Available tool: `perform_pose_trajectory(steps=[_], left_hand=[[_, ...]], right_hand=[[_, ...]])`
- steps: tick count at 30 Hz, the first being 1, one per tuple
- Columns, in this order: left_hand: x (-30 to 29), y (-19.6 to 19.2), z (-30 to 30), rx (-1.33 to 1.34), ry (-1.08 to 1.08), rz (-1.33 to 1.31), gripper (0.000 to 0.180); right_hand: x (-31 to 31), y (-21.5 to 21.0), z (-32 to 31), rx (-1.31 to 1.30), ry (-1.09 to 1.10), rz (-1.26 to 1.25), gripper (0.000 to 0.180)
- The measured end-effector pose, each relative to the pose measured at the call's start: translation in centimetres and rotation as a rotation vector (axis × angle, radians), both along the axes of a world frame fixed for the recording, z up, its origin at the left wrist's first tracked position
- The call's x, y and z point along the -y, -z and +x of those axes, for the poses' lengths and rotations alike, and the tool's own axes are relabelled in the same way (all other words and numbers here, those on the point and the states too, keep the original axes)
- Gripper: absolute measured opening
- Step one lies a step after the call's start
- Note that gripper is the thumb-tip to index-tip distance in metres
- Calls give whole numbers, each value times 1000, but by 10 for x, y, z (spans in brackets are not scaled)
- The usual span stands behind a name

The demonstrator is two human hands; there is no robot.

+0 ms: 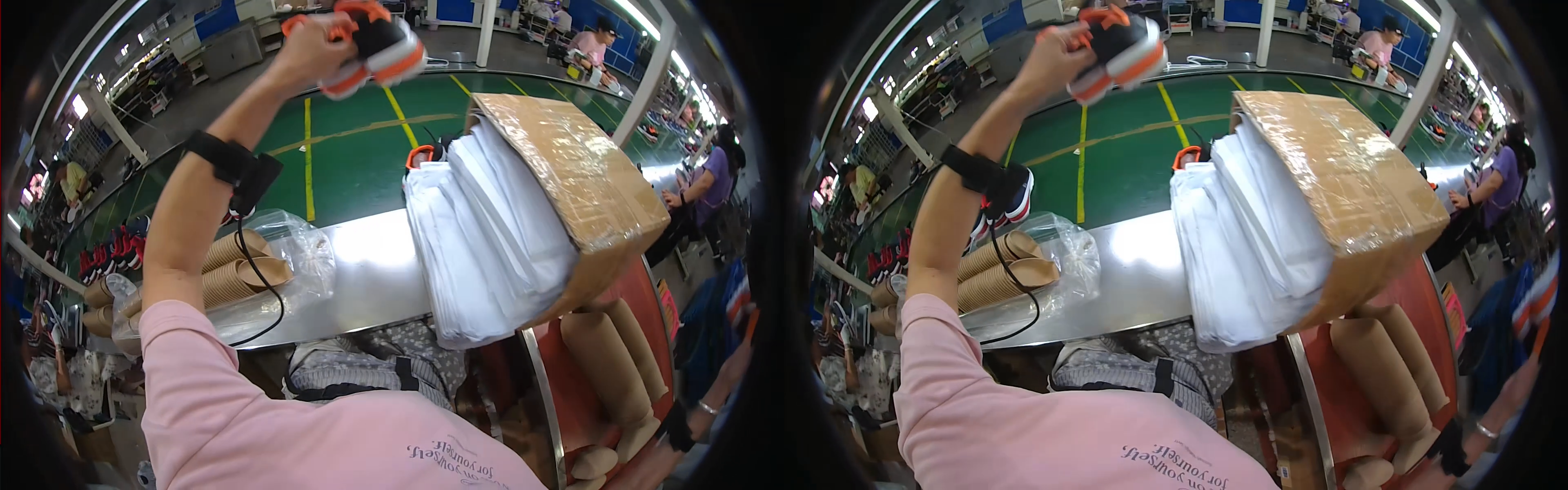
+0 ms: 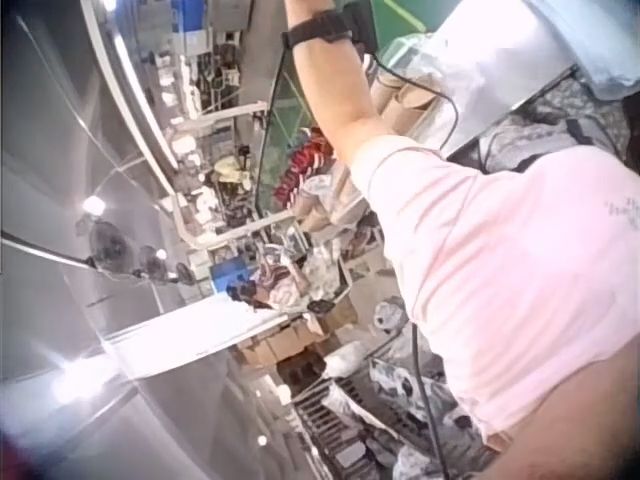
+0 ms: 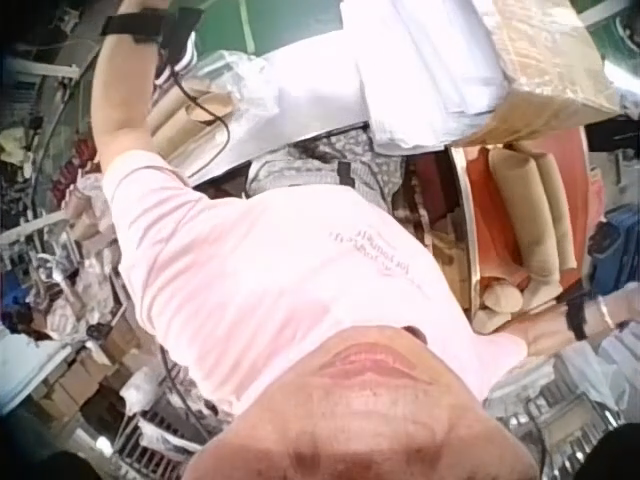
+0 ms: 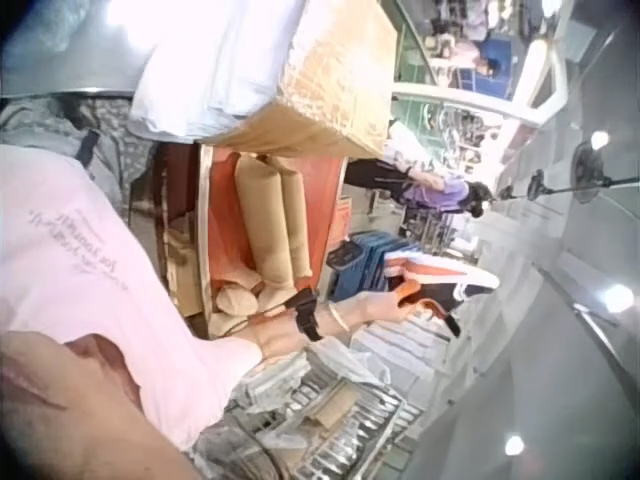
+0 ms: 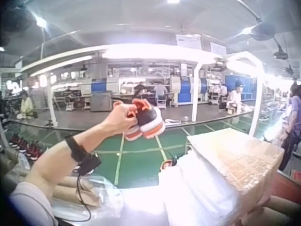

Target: Inserting cardboard shoe trees and paper stuffing into shoes on a production line.

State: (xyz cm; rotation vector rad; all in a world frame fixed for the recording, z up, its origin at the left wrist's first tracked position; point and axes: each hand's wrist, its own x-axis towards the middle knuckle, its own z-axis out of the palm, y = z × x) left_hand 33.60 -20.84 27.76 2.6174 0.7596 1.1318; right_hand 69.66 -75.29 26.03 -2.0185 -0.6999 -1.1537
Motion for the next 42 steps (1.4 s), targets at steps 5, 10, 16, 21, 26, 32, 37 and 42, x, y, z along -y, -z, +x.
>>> perform_pose_trajectory(steps=[5, 10, 16, 21, 26, 32, 37, 42], left_hand=[[-84, 119, -17, -262, -38, -24, 20], [-149, 250, -111, -535, -226, -334, 18], [-162, 247, -140, -792, 213, -211, 40], [-85, 113, -170, -551, 207, -367, 33], [7, 87, -258, -370, 130, -414, 23], [78, 93, -244, -134, -12, -317, 41], [118, 172, -168, 332, 359, -880, 66], [114, 182, -99, 513, 392, -1161, 31]], right_hand=[[-137, -49, -88, 52, -378, -109, 36], [-364, 54, -193, 149, -940, -336, 39], [-536, 214, -247, 21, -734, -781, 27], [-549, 281, -282, 43, -898, -841, 38], [-476, 228, -362, -185, -1771, -505, 49], [-405, 259, -380, -20, -1631, -796, 19], [-360, 180, -313, -1569, -1931, -301, 9], [-336, 138, -214, -79, -1221, -445, 15]])
